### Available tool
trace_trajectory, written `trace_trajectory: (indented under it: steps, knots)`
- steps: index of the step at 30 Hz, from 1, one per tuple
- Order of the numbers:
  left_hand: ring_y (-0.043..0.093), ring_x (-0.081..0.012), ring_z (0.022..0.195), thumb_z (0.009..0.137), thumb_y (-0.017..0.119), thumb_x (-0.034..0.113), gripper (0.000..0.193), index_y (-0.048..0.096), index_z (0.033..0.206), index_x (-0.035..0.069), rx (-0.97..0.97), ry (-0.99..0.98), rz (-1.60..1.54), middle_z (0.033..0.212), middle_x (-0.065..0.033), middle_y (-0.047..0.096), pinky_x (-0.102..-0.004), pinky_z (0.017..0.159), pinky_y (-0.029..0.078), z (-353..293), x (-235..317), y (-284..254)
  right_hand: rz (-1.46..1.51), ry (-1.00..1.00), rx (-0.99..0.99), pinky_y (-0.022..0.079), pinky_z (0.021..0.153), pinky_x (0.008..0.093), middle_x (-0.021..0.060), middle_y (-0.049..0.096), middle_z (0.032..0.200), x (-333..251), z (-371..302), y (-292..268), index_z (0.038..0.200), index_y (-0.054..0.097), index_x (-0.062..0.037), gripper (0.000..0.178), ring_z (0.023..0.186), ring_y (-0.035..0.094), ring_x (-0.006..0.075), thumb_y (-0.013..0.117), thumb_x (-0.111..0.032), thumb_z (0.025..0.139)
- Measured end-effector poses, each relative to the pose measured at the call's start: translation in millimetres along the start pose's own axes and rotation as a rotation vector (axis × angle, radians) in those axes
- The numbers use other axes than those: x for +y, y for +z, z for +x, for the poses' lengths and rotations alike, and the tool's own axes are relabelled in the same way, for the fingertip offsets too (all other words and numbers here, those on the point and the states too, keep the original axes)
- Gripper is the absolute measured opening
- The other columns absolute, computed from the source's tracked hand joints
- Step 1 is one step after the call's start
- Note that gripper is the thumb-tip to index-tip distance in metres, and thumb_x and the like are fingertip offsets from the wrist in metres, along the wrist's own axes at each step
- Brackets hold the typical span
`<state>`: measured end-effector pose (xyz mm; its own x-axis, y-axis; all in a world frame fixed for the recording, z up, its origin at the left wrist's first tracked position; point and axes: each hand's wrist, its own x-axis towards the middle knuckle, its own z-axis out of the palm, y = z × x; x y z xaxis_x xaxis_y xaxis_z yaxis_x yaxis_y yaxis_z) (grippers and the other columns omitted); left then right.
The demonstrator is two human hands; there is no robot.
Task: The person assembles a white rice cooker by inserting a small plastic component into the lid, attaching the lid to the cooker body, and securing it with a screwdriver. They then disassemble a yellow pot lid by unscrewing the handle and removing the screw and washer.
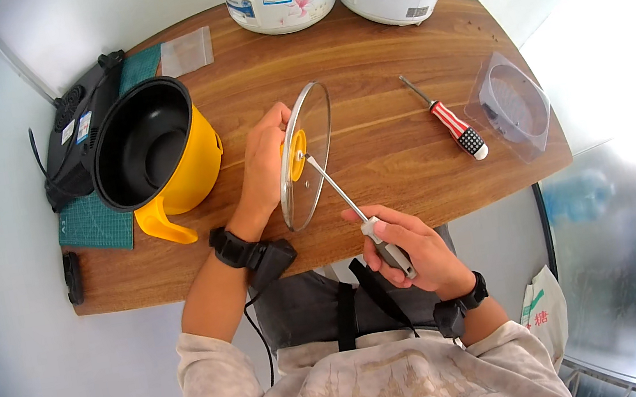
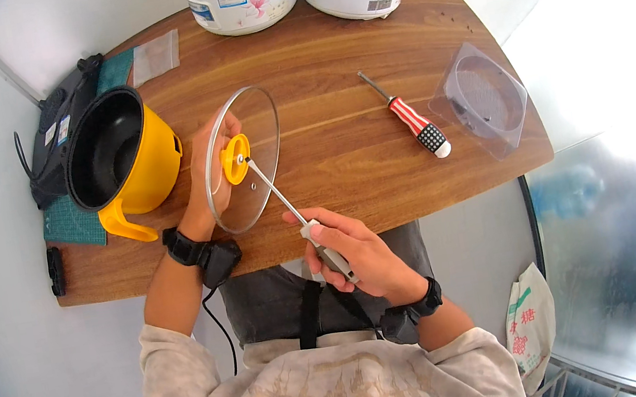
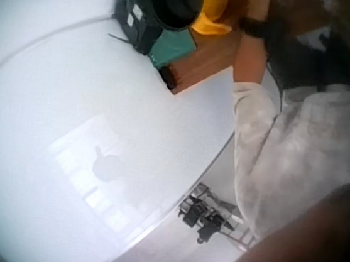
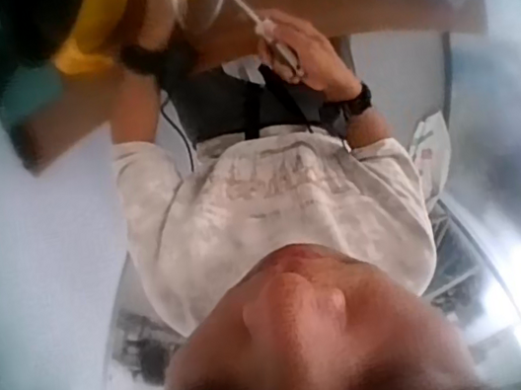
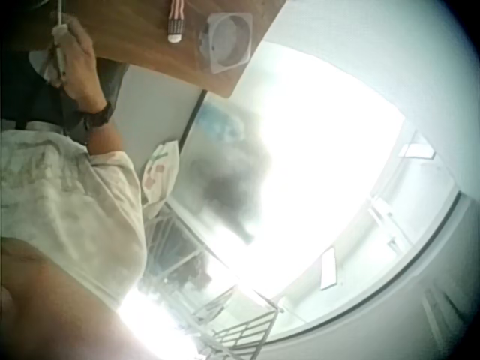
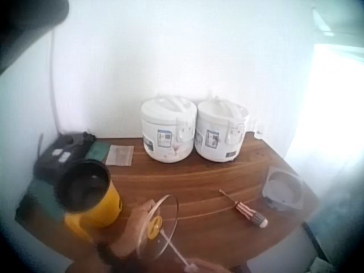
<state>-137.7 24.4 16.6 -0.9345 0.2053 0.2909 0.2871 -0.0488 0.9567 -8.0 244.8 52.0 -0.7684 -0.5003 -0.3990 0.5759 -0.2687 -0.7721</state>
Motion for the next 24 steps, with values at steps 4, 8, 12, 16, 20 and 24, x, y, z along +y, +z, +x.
trace_trajectory:
  steps: [4,8,12,16,20,24]
  knots:
    - [0.042,-0.0151,0.070,0.091,0.040,0.010,0.021,0.045,0.077,-0.004,0.056,-0.122,-0.069,0.081,-0.0075,0.047,-0.0290,0.061,0.035,1.3,6.1,3.5,-0.023,0.002,-0.008,0.034,0.041,0.0200,0.0041,0.058,0.074,-2.7,-2.5,0.6,0.143,0.049,-0.0071,0.040,0.047,0.044,0.0060,0.041,-0.026,0.108]
    - [0.041,-0.0155,0.070,0.091,0.040,0.011,0.021,0.045,0.077,-0.004,0.010,-0.033,0.005,0.081,-0.0072,0.047,-0.0288,0.062,0.035,1.2,5.1,1.1,0.020,-0.001,-0.026,0.034,0.041,0.0195,0.0052,0.058,0.075,-3.8,-4.7,4.4,0.143,0.048,-0.0053,0.041,0.047,0.043,0.0054,0.040,-0.025,0.108]
    - [0.041,-0.0154,0.070,0.091,0.040,0.012,0.022,0.045,0.077,-0.004,0.015,-0.064,-0.060,0.081,-0.0070,0.047,-0.0286,0.062,0.035,0.2,2.3,1.4,0.012,-0.005,-0.020,0.034,0.041,0.0190,0.0046,0.058,0.075,-3.7,-3.7,3.1,0.144,0.047,-0.0052,0.041,0.048,0.043,0.0050,0.040,-0.025,0.108]
    - [0.041,-0.0148,0.070,0.091,0.039,0.014,0.022,0.044,0.076,-0.003,0.023,-0.095,-0.064,0.081,-0.0061,0.045,-0.0281,0.062,0.034,0.6,6.0,3.0,-0.011,-0.006,-0.026,0.034,0.042,0.0187,0.0026,0.057,0.075,-1.3,-2.5,0.1,0.144,0.048,-0.0064,0.041,0.049,0.044,0.0047,0.041,-0.025,0.108]
    - [0.039,-0.0130,0.070,0.092,0.038,0.016,0.023,0.044,0.077,-0.001,0.009,-0.075,-0.060,0.080,-0.0041,0.043,-0.0274,0.062,0.033,0.8,7.4,3.0,-0.087,-0.040,-0.018,0.034,0.043,0.0185,0.0016,0.057,0.076,1.3,-0.2,-1.7,0.144,0.048,-0.0064,0.040,0.049,0.044,0.0043,0.042,-0.025,0.108]
    - [0.038,-0.0116,0.070,0.094,0.037,0.018,0.023,0.046,0.080,0.001,0.003,-0.069,-0.006,0.079,-0.0032,0.042,-0.0269,0.062,0.033,-0.1,9.8,3.1,-0.184,-0.091,0.003,0.035,0.043,0.0185,0.0011,0.057,0.076,6.0,4.0,-4.8,0.143,0.049,-0.0066,0.040,0.049,0.044,0.0040,0.043,-0.024,0.108]
